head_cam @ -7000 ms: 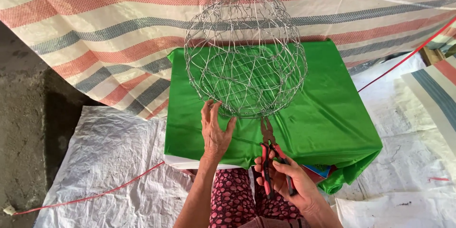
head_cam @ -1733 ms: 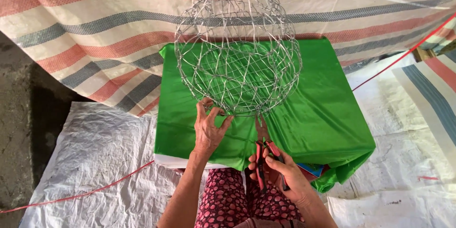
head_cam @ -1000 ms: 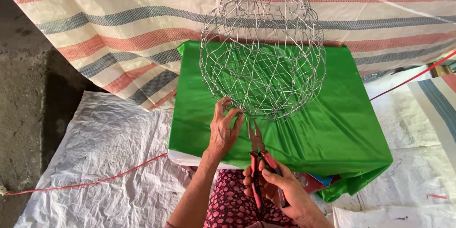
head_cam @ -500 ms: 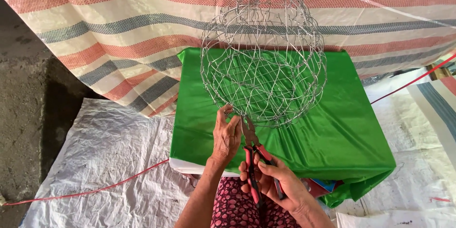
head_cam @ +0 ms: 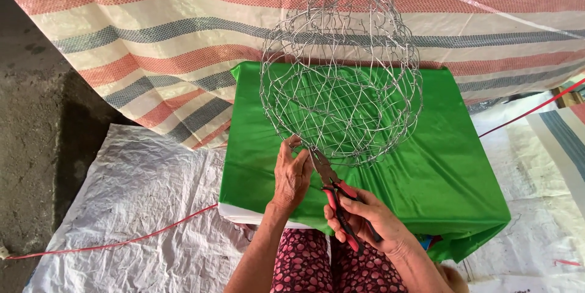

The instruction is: Shaping and trimming a wire mesh structure using pliers

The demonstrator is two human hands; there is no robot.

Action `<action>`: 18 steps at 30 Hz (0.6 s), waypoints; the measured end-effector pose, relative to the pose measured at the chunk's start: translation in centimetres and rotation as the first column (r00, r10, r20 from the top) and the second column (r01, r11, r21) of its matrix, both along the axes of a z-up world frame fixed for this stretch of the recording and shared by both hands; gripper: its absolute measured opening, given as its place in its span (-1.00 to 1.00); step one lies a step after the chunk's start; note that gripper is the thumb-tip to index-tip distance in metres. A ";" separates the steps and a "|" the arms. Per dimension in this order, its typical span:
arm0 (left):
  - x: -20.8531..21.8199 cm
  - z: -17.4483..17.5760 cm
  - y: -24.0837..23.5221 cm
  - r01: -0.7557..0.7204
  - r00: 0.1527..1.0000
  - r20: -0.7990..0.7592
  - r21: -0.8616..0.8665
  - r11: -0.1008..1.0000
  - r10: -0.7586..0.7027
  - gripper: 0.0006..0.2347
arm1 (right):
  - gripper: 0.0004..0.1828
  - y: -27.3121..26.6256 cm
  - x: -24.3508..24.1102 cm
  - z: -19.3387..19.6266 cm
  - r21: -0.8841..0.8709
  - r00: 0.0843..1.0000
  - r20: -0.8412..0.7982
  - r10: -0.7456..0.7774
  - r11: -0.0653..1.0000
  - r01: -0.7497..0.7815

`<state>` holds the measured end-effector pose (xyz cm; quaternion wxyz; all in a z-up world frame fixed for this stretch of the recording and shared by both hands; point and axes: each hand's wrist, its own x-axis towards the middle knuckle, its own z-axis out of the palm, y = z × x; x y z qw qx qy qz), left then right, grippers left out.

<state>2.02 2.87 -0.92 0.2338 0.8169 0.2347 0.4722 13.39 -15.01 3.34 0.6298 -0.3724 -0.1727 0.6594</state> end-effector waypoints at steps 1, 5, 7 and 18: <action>0.0 0.2 -0.1 0.012 1.000 0.006 -0.016 1.000 -0.011 -0.99 | -0.67 0.0 0.1 -0.5 -0.035 1.000 -0.004 -0.011 0.999 0.011; 0.1 -0.4 0.1 0.006 1.000 0.004 -0.008 1.000 -0.006 -0.98 | -0.68 0.1 0.1 -0.4 -0.066 1.000 -0.008 -0.023 0.998 0.022; 0.1 -0.5 0.1 0.019 1.000 -0.008 -0.031 0.999 -0.020 -0.97 | -0.68 0.2 0.0 -0.2 -0.080 0.999 0.037 -0.018 0.997 0.021; 0.2 -0.8 0.1 -0.016 0.999 -0.032 -0.039 0.999 0.014 -0.95 | -0.51 -0.8 -0.8 2.3 -0.007 0.984 0.100 0.149 0.989 -0.149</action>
